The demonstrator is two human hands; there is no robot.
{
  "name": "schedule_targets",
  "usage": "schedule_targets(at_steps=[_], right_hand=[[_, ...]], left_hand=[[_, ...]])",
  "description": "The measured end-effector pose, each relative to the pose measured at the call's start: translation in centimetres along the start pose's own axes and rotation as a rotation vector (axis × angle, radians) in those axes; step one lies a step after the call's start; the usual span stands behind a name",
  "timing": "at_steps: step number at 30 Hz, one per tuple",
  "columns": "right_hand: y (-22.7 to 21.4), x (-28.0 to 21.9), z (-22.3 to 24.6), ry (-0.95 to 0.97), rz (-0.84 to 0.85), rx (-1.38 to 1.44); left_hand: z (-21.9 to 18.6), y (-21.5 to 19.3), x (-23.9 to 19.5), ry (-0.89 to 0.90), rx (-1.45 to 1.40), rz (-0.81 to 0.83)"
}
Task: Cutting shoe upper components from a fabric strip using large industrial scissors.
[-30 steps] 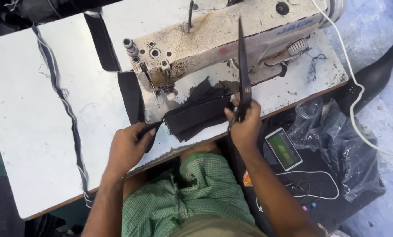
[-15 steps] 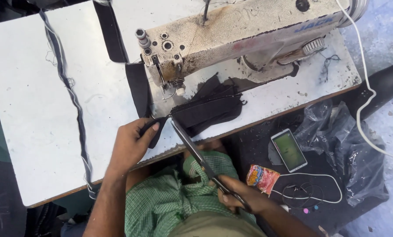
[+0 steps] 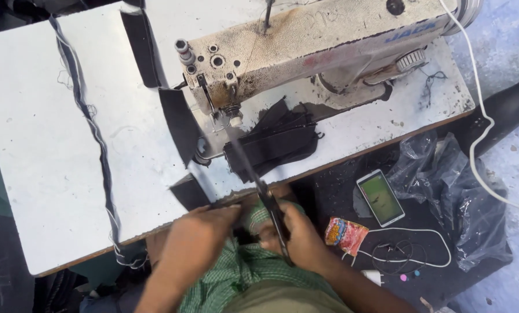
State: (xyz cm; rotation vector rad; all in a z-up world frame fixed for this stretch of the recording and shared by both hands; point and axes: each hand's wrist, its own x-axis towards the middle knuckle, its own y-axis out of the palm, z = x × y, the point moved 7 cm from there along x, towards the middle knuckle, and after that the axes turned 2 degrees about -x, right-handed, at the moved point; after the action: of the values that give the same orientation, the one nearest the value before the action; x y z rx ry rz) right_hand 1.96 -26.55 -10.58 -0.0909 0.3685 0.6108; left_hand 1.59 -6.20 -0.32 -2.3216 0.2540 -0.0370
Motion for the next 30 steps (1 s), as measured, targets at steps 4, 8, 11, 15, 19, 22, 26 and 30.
schedule_targets(at_steps=[4, 8, 11, 15, 19, 22, 26, 30], right_hand=[[1.9, 1.9, 2.2, -0.117, -0.131, 0.151], [1.6, 1.2, 4.3, -0.131, -0.127, 0.213], [0.5, -0.6, 6.1, -0.172, -0.075, 0.156], [-4.7, -1.8, 6.3, -0.31, -0.201, -0.077], [-10.7, -0.3, 7.4, -0.289, -0.55, -0.271], [-14.0, 2.7, 8.2, -0.362, -0.713, -0.308], [-15.4, 7.5, 7.4, -0.424, -0.801, -0.235], [-16.0, 9.9, 4.4, -0.501, -0.922, -0.271]], left_hand=[[-2.5, 1.6, -0.4, 0.242, 0.195, -0.082], [0.4, 1.0, 0.7, 0.165, 0.026, 0.05], [1.5, 0.6, 1.8, 0.231, 0.288, 0.144], [3.4, -2.1, 3.0, -0.009, 0.536, 0.274], [1.3, -6.7, 3.2, -0.274, 0.493, 0.314], [1.8, -6.3, 3.2, -0.198, 0.347, 0.237], [4.0, -5.4, 5.5, -0.075, 0.348, 0.092], [6.0, -4.8, 7.1, -0.093, 0.216, -0.107]])
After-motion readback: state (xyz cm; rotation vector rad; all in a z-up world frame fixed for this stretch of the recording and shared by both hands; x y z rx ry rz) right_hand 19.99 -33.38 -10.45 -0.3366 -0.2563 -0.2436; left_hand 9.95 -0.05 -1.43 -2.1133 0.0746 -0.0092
